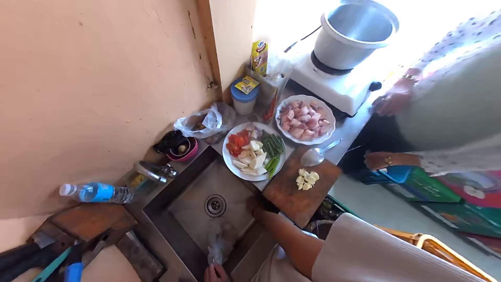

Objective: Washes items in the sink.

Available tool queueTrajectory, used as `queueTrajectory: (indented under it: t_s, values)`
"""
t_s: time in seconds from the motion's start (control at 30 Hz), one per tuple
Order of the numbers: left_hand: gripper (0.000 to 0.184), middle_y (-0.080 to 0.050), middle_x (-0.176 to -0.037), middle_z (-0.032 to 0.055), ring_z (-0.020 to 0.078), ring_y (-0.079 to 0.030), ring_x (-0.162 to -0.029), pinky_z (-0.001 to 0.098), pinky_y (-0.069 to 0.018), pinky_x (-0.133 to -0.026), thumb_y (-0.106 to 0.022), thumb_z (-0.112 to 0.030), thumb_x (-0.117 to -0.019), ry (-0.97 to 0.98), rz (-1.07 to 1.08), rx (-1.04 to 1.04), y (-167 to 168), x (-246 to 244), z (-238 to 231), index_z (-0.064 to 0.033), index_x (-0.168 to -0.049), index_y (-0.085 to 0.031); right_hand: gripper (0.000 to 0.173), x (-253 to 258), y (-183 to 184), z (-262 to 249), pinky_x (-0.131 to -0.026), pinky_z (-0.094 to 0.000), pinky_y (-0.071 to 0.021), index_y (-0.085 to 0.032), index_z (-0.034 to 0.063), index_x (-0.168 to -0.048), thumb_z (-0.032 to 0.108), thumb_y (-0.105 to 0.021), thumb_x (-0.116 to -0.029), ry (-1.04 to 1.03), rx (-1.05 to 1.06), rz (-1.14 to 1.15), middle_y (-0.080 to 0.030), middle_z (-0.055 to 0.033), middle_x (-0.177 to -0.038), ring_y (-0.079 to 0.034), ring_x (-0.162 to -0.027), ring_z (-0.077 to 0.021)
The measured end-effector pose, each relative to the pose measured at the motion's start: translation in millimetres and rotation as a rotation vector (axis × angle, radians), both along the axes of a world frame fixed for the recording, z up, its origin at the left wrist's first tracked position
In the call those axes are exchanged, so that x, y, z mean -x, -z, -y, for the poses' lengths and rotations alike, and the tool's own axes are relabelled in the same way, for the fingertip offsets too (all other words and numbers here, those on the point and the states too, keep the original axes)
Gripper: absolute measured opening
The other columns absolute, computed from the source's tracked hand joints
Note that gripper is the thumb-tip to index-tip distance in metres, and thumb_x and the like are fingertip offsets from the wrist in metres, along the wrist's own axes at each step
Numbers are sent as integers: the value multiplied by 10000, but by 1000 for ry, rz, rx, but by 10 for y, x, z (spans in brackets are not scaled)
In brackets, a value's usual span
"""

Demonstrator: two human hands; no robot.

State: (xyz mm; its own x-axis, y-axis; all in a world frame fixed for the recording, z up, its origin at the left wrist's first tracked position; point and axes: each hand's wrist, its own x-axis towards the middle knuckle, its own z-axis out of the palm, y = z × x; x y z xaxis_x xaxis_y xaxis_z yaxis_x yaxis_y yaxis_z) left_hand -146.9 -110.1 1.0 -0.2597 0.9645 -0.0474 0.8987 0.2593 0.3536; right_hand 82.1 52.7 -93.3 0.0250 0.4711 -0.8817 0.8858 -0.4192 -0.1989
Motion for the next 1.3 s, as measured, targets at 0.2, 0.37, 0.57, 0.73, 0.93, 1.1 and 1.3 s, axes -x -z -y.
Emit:
queueTrajectory:
  t_s: [0.2, 0.37, 0.57, 0.73, 0.93, 1.1, 1.3]
  values:
    - [313, -730, -948, 219, 374, -734, -882, 526, -598, -790, -534, -175, -1003, -33, 29, -49, 37, 29, 29, 67, -969, -729, 452, -84, 305, 50, -1147, -638, -375, -589, -89, -1355, 197, -600, -1003, -349, -1, 34, -534, -307, -1451, -490, -1375, -473]
    - [309, -719, -877, 206, 347, -731, -837, 481, -603, -767, -531, -156, -974, -21, 63, -165, 118, 48, 45, 78, -894, -716, 498, -51, 340, 84, -1082, -684, -413, -625, -60, -1309, 229, -742, -920, -509, 23, -69, -580, -309, -1380, -532, -1313, -492]
    - [274, -712, -835, 190, 347, -728, -798, 479, -602, -726, -550, -142, -936, -24, 67, -199, 98, 53, 62, 62, -841, -707, 334, 132, 260, -172, -1077, -650, -428, -707, -56, -1168, 210, -675, -970, -543, -2, -230, -657, -282, -1268, -593, -1245, -458]
    - [285, -707, -819, 189, 334, -726, -784, 467, -599, -721, -548, -152, -933, -15, 57, -234, 130, 44, 53, 61, -823, -702, 246, 308, 206, -182, -1092, -638, -413, -717, -30, -1171, 126, -629, -1003, -753, -81, -322, -676, -261, -1238, -596, -1235, -457]
    - [271, -700, -801, 177, 329, -721, -762, 462, -596, -698, -555, -140, -927, -4, 52, -233, 131, 37, 36, 62, -810, -693, 259, 415, 171, -35, -1034, -647, -462, -741, -11, -1143, 178, -691, -973, -905, 42, -327, -682, -260, -1221, -618, -1202, -457]
    - [266, -710, -841, 195, 339, -726, -795, 478, -602, -732, -568, -134, -940, -17, 69, -174, 119, 43, 48, 72, -855, -713, 345, 418, 215, -9, -879, -715, -494, -708, -51, -1059, 278, -698, -954, -918, 115, -267, -681, -284, -1132, -655, -1086, -476]
    - [266, -709, -833, 202, 348, -726, -791, 486, -596, -714, -570, -131, -937, -22, 57, -179, 135, 26, 44, 79, -846, -705, 409, 167, 554, -84, -838, -710, -497, -705, -38, -1095, 348, -676, -961, -866, 142, -313, -688, -280, -1087, -666, -1019, -469]
